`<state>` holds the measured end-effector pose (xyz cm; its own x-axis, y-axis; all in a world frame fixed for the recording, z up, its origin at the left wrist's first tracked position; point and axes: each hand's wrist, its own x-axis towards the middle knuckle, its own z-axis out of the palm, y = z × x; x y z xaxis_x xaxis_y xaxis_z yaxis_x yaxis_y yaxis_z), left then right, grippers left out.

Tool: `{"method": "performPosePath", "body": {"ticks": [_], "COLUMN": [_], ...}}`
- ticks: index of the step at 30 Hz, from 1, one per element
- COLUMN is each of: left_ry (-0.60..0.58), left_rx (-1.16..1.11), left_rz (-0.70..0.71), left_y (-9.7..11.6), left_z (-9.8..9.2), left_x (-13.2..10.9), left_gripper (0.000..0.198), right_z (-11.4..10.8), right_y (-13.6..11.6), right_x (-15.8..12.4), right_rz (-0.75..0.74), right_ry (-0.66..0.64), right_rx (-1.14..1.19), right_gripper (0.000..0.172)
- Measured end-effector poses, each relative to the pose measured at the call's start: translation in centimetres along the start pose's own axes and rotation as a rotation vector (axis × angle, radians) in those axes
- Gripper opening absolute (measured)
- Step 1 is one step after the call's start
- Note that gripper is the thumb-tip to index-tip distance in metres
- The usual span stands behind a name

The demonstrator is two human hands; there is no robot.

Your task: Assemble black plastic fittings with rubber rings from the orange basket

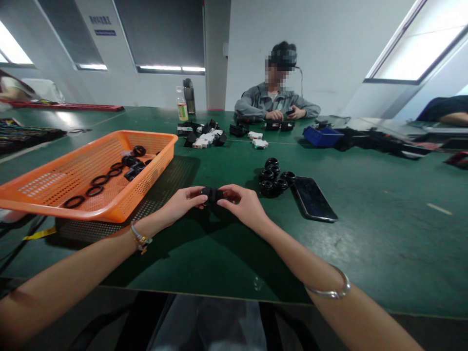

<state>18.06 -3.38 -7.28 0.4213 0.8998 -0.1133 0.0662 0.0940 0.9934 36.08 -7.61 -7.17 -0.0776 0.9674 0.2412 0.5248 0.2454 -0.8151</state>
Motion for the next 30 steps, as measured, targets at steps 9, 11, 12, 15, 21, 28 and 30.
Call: {"method": "performPosePath", "body": {"ticks": [9,11,12,15,21,28,30], "left_ry": [-0.025,-0.033,-0.036,-0.038,-0.025,-0.030,-0.039], "left_rx": [0.007,0.008,0.008,0.007,-0.003,-0.005,-0.011], "left_rz": [0.011,0.019,0.022,0.026,0.021,0.019,0.016], "left_y": [-0.24,-0.35,-0.39,-0.45,-0.36,-0.49,-0.50], "left_z": [-0.14,-0.16,-0.17,-0.17,-0.14,-0.22,-0.23], "left_x": [0.15,0.23,0.26,0.30,0.22,0.30,0.32], "left_gripper": [0.030,0.031,0.032,0.032,0.033,0.034,0.035], "right_z": [-0.13,-0.14,-0.15,-0.19,-0.29,-0.16,-0.10], "right_y": [0.05,0.07,0.07,0.05,-0.03,0.24,0.21], "right_x": [-0.08,-0.08,-0.07,-0.05,0.02,0.04,0.00], "right_rz": [-0.013,-0.022,-0.030,-0.052,-0.023,-0.012,-0.024], "right_ry": [-0.034,-0.015,-0.003,0.018,-0.009,-0.019,-0.005], "right_rx": [0.018,0.004,-0.003,-0.016,-0.028,-0.009,0.000], "right_gripper": [0.032,0.031,0.030,0.028,0.029,0.028,0.028]}}
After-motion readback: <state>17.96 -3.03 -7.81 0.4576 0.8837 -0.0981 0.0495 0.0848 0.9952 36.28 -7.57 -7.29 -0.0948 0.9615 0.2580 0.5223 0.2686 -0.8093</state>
